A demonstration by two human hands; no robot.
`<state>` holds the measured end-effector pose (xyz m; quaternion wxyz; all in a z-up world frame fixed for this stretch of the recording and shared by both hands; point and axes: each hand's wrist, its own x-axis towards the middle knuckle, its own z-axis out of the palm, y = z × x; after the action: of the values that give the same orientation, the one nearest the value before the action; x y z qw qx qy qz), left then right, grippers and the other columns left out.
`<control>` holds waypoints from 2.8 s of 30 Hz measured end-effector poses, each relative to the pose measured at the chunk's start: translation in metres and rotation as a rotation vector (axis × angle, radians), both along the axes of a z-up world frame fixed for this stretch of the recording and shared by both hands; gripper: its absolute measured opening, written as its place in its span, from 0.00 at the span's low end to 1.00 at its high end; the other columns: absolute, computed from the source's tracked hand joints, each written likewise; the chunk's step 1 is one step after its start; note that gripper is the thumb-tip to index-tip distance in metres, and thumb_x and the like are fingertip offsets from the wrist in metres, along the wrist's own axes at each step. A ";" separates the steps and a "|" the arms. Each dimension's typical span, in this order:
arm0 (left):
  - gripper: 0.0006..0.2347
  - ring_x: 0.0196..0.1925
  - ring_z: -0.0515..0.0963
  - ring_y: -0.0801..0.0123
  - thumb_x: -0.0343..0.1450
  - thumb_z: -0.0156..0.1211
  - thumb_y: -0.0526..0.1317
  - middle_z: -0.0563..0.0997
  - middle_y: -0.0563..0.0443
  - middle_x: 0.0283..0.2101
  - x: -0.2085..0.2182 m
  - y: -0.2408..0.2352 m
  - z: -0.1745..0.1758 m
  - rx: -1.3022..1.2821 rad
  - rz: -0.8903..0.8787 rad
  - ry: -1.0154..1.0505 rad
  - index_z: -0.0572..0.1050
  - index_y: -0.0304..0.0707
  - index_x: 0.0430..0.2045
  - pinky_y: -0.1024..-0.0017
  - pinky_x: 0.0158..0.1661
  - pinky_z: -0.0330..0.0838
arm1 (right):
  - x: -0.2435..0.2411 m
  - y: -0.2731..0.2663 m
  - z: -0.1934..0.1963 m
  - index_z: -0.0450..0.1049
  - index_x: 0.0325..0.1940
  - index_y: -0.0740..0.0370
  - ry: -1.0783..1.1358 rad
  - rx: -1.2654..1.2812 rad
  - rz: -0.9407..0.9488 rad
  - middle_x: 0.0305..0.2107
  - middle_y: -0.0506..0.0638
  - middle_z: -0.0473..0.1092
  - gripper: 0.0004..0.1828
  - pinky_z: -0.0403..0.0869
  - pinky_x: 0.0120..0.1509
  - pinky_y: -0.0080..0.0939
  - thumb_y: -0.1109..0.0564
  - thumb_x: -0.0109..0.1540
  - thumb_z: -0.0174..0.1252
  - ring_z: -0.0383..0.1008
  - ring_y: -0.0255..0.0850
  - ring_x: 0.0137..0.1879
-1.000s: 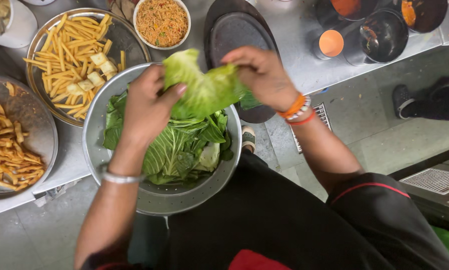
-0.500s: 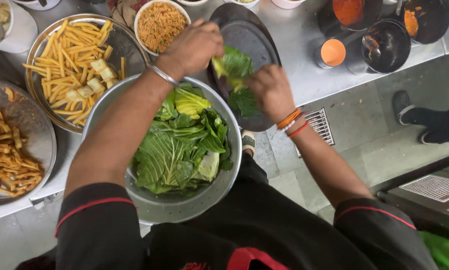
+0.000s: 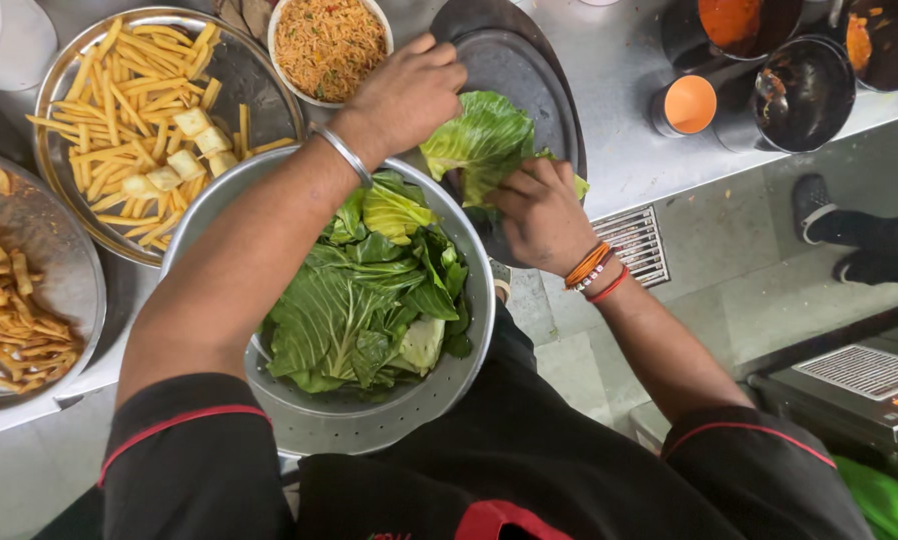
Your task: The person arranges lettuce leaves on a serving plate, then places a molded portion of rice on top. They add a scoop of mixed vegetables, insert a skewer of paneer cubes, and arrange french fries around the rice to complete the dish.
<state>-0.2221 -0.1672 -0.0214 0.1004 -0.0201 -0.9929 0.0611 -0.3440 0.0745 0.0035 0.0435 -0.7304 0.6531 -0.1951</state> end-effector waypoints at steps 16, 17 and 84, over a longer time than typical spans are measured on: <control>0.07 0.51 0.70 0.57 0.64 0.61 0.41 0.79 0.47 0.38 -0.013 0.061 -0.002 0.060 0.346 0.006 0.85 0.42 0.21 0.62 0.53 0.61 | -0.033 -0.047 -0.004 0.78 0.55 0.61 0.179 -0.054 0.059 0.57 0.50 0.73 0.23 0.64 0.68 0.51 0.57 0.55 0.66 0.67 0.51 0.63; 0.07 0.51 0.70 0.57 0.63 0.61 0.41 0.79 0.48 0.38 -0.015 0.060 -0.003 0.022 0.353 -0.016 0.85 0.42 0.22 0.62 0.52 0.61 | -0.034 -0.049 -0.007 0.78 0.55 0.62 0.197 -0.024 0.061 0.59 0.50 0.72 0.25 0.64 0.66 0.52 0.54 0.53 0.68 0.67 0.51 0.62; 0.11 0.30 0.72 0.66 0.76 0.63 0.42 0.75 0.46 0.28 0.275 0.121 0.122 1.255 0.886 0.491 0.74 0.30 0.33 0.67 0.33 0.67 | 0.135 -0.051 0.088 0.80 0.49 0.62 -0.782 0.633 -0.015 0.30 0.53 0.73 0.09 0.63 0.35 0.37 0.60 0.65 0.64 0.64 0.39 0.31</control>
<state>0.0524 -0.0461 0.1011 0.2748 0.4498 -0.7073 -0.4711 -0.2091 0.0230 0.0916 0.5028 -0.5489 0.6204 -0.2470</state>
